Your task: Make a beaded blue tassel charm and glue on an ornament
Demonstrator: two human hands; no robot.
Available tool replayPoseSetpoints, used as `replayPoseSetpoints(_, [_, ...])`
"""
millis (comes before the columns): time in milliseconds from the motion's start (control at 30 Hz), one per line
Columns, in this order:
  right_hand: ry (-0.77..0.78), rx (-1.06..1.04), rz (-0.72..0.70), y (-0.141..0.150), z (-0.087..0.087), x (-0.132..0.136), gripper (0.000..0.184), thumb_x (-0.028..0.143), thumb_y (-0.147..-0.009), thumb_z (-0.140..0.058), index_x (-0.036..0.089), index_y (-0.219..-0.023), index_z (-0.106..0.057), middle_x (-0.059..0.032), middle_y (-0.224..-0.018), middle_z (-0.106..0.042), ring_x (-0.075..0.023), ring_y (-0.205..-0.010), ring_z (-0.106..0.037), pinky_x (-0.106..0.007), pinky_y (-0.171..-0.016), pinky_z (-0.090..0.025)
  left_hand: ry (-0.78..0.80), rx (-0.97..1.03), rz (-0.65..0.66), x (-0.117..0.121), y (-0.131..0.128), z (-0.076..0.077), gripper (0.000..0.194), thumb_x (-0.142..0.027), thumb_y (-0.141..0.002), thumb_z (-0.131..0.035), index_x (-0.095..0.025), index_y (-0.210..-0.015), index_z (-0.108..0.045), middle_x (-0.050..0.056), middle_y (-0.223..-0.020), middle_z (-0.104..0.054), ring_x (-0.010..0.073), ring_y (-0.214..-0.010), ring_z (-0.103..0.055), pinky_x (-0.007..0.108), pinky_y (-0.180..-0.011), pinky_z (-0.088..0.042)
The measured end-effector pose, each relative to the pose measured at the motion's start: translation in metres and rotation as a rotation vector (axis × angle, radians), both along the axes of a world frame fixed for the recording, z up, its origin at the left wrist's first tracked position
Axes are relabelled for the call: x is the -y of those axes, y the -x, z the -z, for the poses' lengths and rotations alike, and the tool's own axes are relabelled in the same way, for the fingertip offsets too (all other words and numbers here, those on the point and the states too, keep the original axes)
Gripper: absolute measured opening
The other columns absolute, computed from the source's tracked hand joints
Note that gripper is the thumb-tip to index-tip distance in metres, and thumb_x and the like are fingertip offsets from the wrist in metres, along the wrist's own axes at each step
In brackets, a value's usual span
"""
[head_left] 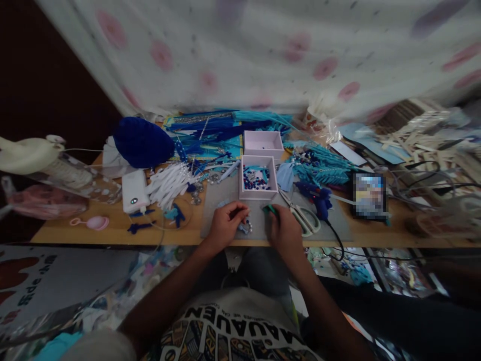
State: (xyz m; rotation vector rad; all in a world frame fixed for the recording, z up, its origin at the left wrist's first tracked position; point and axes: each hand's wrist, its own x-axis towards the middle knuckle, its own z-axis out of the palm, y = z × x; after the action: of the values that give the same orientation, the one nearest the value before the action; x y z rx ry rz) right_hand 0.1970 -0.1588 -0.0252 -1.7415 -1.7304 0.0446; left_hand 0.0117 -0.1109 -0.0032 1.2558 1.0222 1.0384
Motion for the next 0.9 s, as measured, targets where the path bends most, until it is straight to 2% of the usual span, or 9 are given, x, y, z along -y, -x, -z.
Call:
replayPoseSetpoints(67, [-0.010,-0.113,0.050,0.004,-0.001,0.000,0.029,0.033,-0.100,-0.045,0.018,-0.113,-0.066,-0.0105,-0.099,-0.074,-0.0247,-0.086,-0.066,-0.036,-0.078,-0.051,-0.002,0.004,-0.004,0.000,-0.002,0.000,0.019,-0.037,-0.081,-0.074,-0.018,-0.081,-0.073,-0.002,-0.062,-0.063,0.0118,-0.059,-0.057,0.023,-0.061,-0.045])
replayPoseSetpoints(133, [0.001,-0.136,0.047,0.008,-0.002,0.000,0.027,0.035,-0.100,-0.048,0.019,-0.110,-0.068,-0.0094,-0.096,-0.074,-0.0240,-0.084,-0.066,-0.036,-0.077,-0.052,0.000,0.011,-0.017,0.001,-0.004,0.000,0.018,-0.036,-0.081,-0.074,-0.018,-0.081,-0.073,-0.002,-0.062,-0.063,0.0115,-0.058,-0.057,0.022,-0.060,-0.046])
replayPoseSetpoints(233, [-0.048,-0.026,0.058,0.006,-0.008,0.001,0.027,0.035,-0.099,-0.051,0.018,-0.107,-0.070,-0.0121,-0.100,-0.072,-0.0261,-0.093,-0.064,-0.039,-0.085,-0.051,0.013,0.037,-0.043,0.000,-0.007,-0.001,0.018,-0.035,-0.080,-0.074,-0.018,-0.078,-0.072,-0.002,-0.061,-0.063,0.0111,-0.058,-0.057,0.022,-0.059,-0.046])
replayPoseSetpoints(367, [-0.106,0.152,0.246,-0.022,-0.017,0.009,0.028,0.028,-0.097,-0.051,0.014,-0.112,-0.070,-0.0167,-0.108,-0.068,-0.0291,-0.100,-0.060,-0.043,-0.090,-0.049,0.041,0.078,-0.051,0.000,-0.010,-0.001,0.020,-0.036,-0.078,-0.075,-0.017,-0.077,-0.070,-0.002,-0.059,-0.061,0.0107,-0.056,-0.056,0.022,-0.058,-0.046])
replayPoseSetpoints(433, [0.011,0.252,0.281,-0.039,-0.021,0.014,0.029,0.026,-0.093,-0.056,0.012,-0.115,-0.069,-0.0179,-0.108,-0.068,-0.0310,-0.099,-0.060,-0.043,-0.087,-0.049,0.052,0.085,-0.042,0.000,-0.011,0.000,0.022,-0.038,-0.078,-0.076,-0.018,-0.077,-0.069,-0.002,-0.058,-0.061,0.0108,-0.055,-0.055,0.022,-0.057,-0.046])
replayPoseSetpoints(533, [0.190,0.386,0.240,-0.053,-0.024,0.017,0.031,0.020,-0.089,-0.057,0.012,-0.118,-0.067,-0.0174,-0.104,-0.069,-0.0311,-0.094,-0.060,-0.041,-0.083,-0.048,0.051,0.082,-0.036,0.000,-0.012,0.002,0.024,-0.040,-0.077,-0.076,-0.018,-0.077,-0.069,-0.002,-0.059,-0.061,0.0110,-0.055,-0.055,0.023,-0.058,-0.046])
replayPoseSetpoints(667, [0.291,0.463,0.225,-0.055,-0.032,0.015,0.033,0.016,-0.087,-0.059,0.012,-0.119,-0.062,-0.0165,-0.097,-0.068,-0.0293,-0.087,-0.062,-0.037,-0.077,-0.046,0.049,0.090,-0.047,0.000,-0.012,0.003,0.025,-0.042,-0.077,-0.076,-0.018,-0.077,-0.069,-0.002,-0.059,-0.061,0.0110,-0.055,-0.055,0.023,-0.058,-0.046])
replayPoseSetpoints(800, [0.359,0.412,0.227,-0.051,-0.041,0.025,0.028,0.018,-0.087,-0.059,0.012,-0.114,-0.059,-0.0154,-0.096,-0.069,-0.0281,-0.084,-0.066,-0.035,-0.073,-0.047,0.037,0.080,-0.037,0.000,-0.010,0.005,0.026,-0.043,-0.078,-0.075,-0.018,-0.078,-0.069,-0.003,-0.059,-0.061,0.0110,-0.055,-0.056,0.023,-0.058,-0.047])
replayPoseSetpoints(900, [0.365,0.226,0.210,-0.049,-0.047,0.043,0.030,0.023,-0.088,-0.058,0.014,-0.117,-0.058,-0.0163,-0.104,-0.071,-0.0301,-0.092,-0.069,-0.038,-0.078,-0.050,0.013,0.072,-0.033,-0.001,-0.010,0.007,0.027,-0.043,-0.079,-0.074,-0.017,-0.079,-0.068,-0.003,-0.060,-0.061,0.0107,-0.055,-0.056,0.022,-0.057,-0.047])
